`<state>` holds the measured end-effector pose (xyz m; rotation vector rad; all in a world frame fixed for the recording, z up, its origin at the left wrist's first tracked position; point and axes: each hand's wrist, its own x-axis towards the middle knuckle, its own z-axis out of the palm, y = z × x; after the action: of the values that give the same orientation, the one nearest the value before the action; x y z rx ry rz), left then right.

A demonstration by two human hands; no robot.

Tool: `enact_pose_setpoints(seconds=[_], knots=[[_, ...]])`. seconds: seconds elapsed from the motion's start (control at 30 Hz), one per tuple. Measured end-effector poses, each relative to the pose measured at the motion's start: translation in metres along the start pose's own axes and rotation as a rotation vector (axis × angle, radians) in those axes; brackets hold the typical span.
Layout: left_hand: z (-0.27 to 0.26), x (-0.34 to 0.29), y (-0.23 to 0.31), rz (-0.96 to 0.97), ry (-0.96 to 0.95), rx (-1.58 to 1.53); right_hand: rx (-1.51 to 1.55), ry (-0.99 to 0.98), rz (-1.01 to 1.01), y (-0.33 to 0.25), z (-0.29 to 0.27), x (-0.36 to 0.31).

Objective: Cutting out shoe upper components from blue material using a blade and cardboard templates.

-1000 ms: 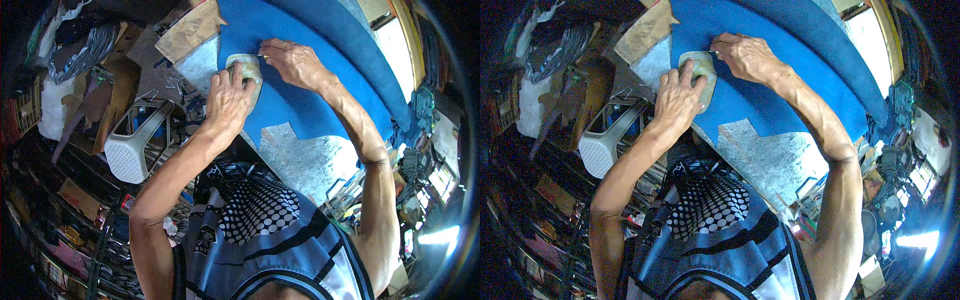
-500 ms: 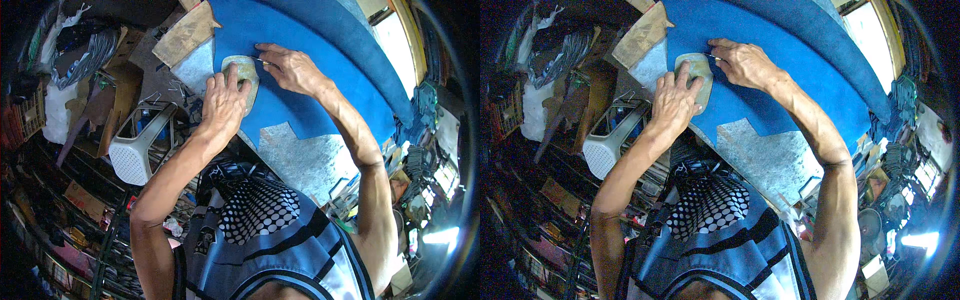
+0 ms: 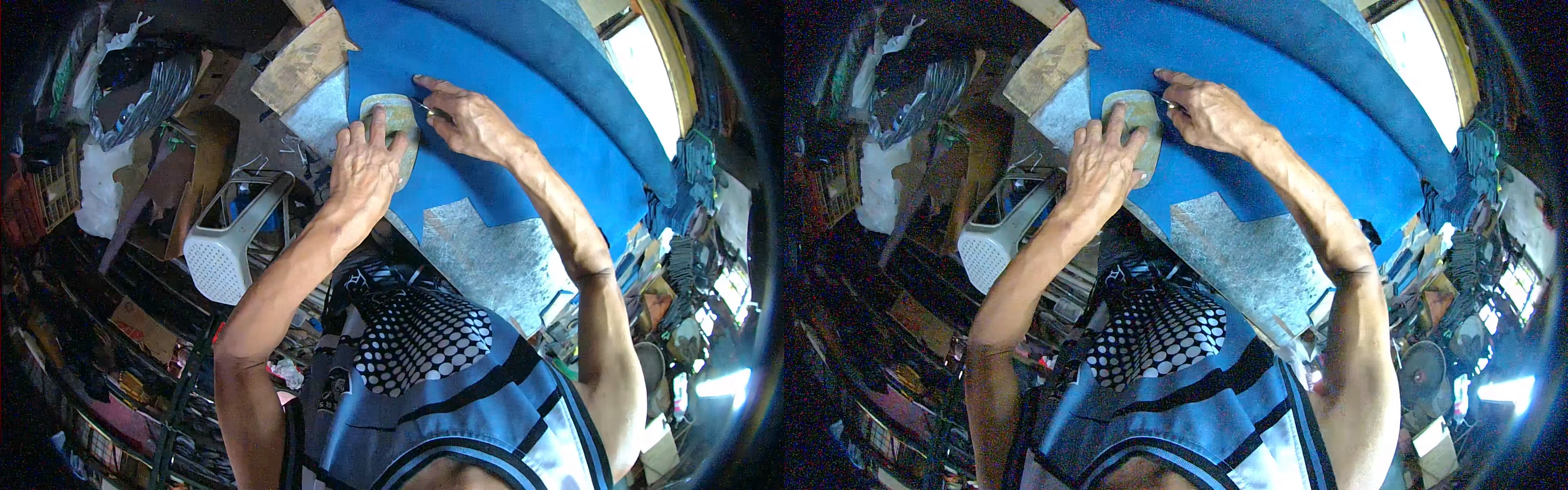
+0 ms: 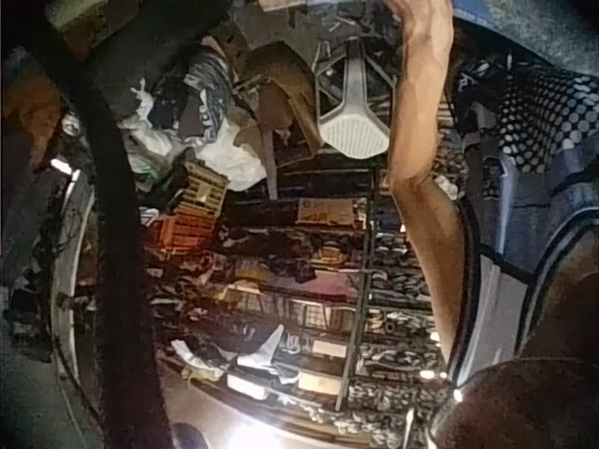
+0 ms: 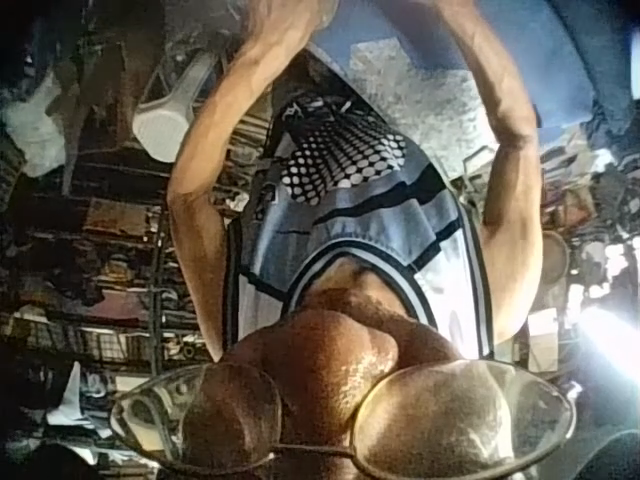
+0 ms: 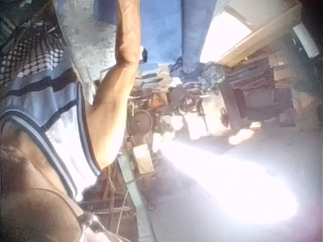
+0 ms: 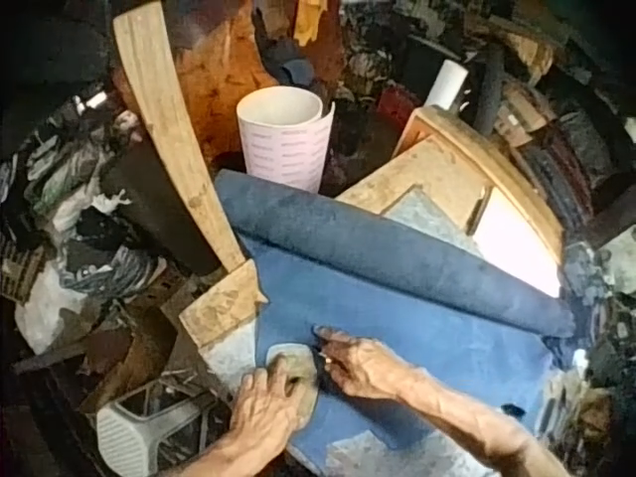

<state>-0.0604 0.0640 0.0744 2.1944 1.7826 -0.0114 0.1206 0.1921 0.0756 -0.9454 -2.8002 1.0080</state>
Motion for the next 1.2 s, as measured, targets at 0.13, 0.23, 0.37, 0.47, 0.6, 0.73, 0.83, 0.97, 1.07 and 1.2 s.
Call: enact_pose_setpoints(seconds=[0.13, 0.23, 0.37, 0.47, 0.6, 0.73, 0.83, 0.97, 1.07, 1.2], knots=[[0.007, 0.002, -0.003, 0.017, -0.023, 0.032, 0.011, 0.111, 0.005, 0.003, 0.026, -0.008], [0.012, 0.004, -0.005, 0.028, -0.039, 0.051, 0.021, 0.223, 0.175, -0.008, 0.042, -0.014], [0.011, 0.012, -0.004, 0.031, -0.051, 0.054, 0.050, 0.285, 0.216, -0.013, 0.046, -0.013], [0.009, 0.017, -0.001, 0.033, -0.053, 0.044, 0.090, 0.319, 0.281, -0.018, 0.047, -0.015], [0.007, 0.022, 0.000, 0.043, -0.061, 0.041, 0.083, 0.352, 0.344, -0.021, 0.049, -0.017], [0.006, 0.022, 0.001, 0.056, -0.047, 0.053, 0.058, 0.380, 0.292, -0.016, 0.047, -0.022], [0.009, 0.022, 0.003, 0.065, -0.031, 0.051, 0.047, 0.401, 0.267, -0.013, 0.048, -0.026], [0.009, 0.023, 0.007, 0.071, -0.021, 0.075, 0.106, 0.413, 0.315, -0.020, 0.054, -0.033], [0.009, 0.024, 0.008, 0.072, -0.026, 0.085, 0.118, 0.422, 0.343, -0.033, 0.054, -0.032], [0.008, 0.023, 0.008, 0.074, -0.017, 0.091, 0.153, 0.414, 0.414, -0.039, 0.057, -0.036]])
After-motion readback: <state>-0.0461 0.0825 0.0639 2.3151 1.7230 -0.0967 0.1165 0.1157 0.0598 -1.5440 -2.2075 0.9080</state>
